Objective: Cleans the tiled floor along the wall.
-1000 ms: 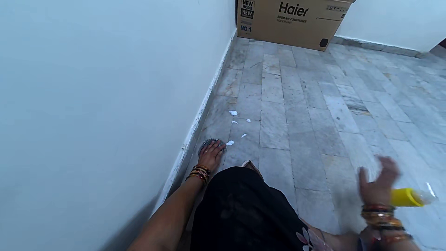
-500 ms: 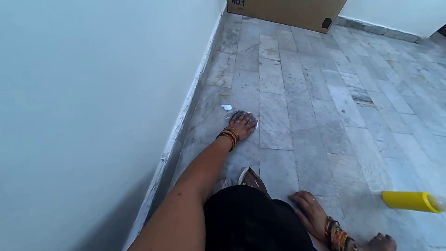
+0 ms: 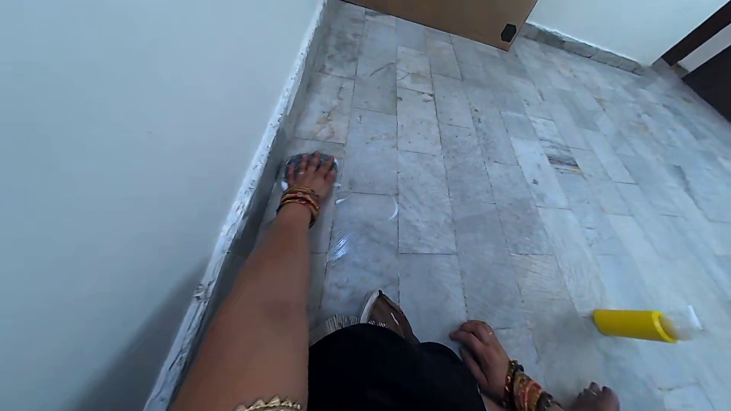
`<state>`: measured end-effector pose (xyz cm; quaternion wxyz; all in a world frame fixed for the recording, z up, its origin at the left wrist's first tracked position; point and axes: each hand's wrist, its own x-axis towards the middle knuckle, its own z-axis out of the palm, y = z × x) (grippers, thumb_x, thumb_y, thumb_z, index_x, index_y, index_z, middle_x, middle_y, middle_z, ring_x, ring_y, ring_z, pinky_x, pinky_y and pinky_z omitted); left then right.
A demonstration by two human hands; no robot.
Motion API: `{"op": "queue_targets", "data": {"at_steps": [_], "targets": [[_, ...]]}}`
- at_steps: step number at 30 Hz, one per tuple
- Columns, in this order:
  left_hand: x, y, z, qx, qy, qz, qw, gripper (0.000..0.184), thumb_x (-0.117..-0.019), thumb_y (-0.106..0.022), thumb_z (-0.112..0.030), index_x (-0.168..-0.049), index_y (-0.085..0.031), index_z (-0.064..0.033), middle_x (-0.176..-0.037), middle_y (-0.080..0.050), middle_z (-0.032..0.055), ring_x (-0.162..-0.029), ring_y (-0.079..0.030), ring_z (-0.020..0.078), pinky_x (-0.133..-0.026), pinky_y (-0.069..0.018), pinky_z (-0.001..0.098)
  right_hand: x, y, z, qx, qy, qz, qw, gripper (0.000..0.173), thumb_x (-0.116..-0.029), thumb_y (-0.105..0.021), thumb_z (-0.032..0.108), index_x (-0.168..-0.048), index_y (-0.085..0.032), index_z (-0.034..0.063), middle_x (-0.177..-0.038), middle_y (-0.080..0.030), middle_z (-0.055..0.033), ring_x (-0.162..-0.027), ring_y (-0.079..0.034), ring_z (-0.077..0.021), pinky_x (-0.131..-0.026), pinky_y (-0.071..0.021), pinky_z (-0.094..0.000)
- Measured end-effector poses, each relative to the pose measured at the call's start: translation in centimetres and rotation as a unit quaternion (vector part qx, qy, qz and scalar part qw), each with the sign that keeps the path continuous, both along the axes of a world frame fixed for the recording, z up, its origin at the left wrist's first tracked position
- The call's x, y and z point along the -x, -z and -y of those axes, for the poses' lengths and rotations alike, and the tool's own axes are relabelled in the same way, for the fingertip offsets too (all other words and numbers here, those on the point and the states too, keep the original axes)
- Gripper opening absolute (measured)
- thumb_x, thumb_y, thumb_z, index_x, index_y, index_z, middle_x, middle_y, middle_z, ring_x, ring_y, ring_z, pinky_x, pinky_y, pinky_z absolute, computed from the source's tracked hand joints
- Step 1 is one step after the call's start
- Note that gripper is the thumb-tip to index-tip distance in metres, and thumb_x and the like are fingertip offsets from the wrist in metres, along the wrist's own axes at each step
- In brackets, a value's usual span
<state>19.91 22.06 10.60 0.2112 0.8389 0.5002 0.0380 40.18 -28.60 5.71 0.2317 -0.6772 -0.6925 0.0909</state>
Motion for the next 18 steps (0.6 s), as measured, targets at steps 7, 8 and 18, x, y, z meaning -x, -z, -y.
{"op": "queue_targets", "data": {"at_steps": [7,8,18], "targets": [[7.1,1.4,7.3,-0.033,0.008,-0.016,0.999,0.053,-0.1121,-0.035,-0.037,-0.163,-0.031,-0.0221,-0.172,-0.016,0.0164,-0.159,-0.008,0.0421,-0.123,-0.0055,0.0678,0.0,0.1,-0.5,0.004,-0.006,-0.010,1.000,0.033,-0.0961,-0.050,0.024,-0.115,-0.076,0.0136,-0.114,-0.072,-0.0141,-0.110,-0.069,-0.0341,-0.095,-0.0551,-0.0509],[8.0,1.6,9.0,-0.035,0.014,-0.023,0.999,0.053,-0.1119,-0.036,-0.037,-0.163,-0.031,-0.0229,-0.172,-0.017,0.0157,-0.159,-0.008,0.0417,-0.123,-0.0049,0.0678,0.1,0.0,-0.6,0.012,-0.003,-0.016,1.000,0.033,-0.0946,-0.051,0.022,-0.114,-0.076,0.0122,-0.115,-0.072,-0.0154,-0.111,-0.069,-0.0361,-0.095,-0.0549,-0.0528],[16.5,1.0,22.6,0.046,0.121,-0.035,0.991,0.047,-0.1100,-0.042,-0.024,-0.157,-0.045,-0.0266,-0.171,-0.026,0.0064,-0.160,-0.012,0.0325,-0.126,-0.0032,0.0622,0.5,-2.0,-0.7,0.105,0.003,-0.076,0.992,0.032,-0.0949,-0.053,0.008,-0.117,-0.075,0.0033,-0.129,-0.069,-0.0201,-0.126,-0.062,-0.0403,-0.109,-0.0475,-0.0550]]}}
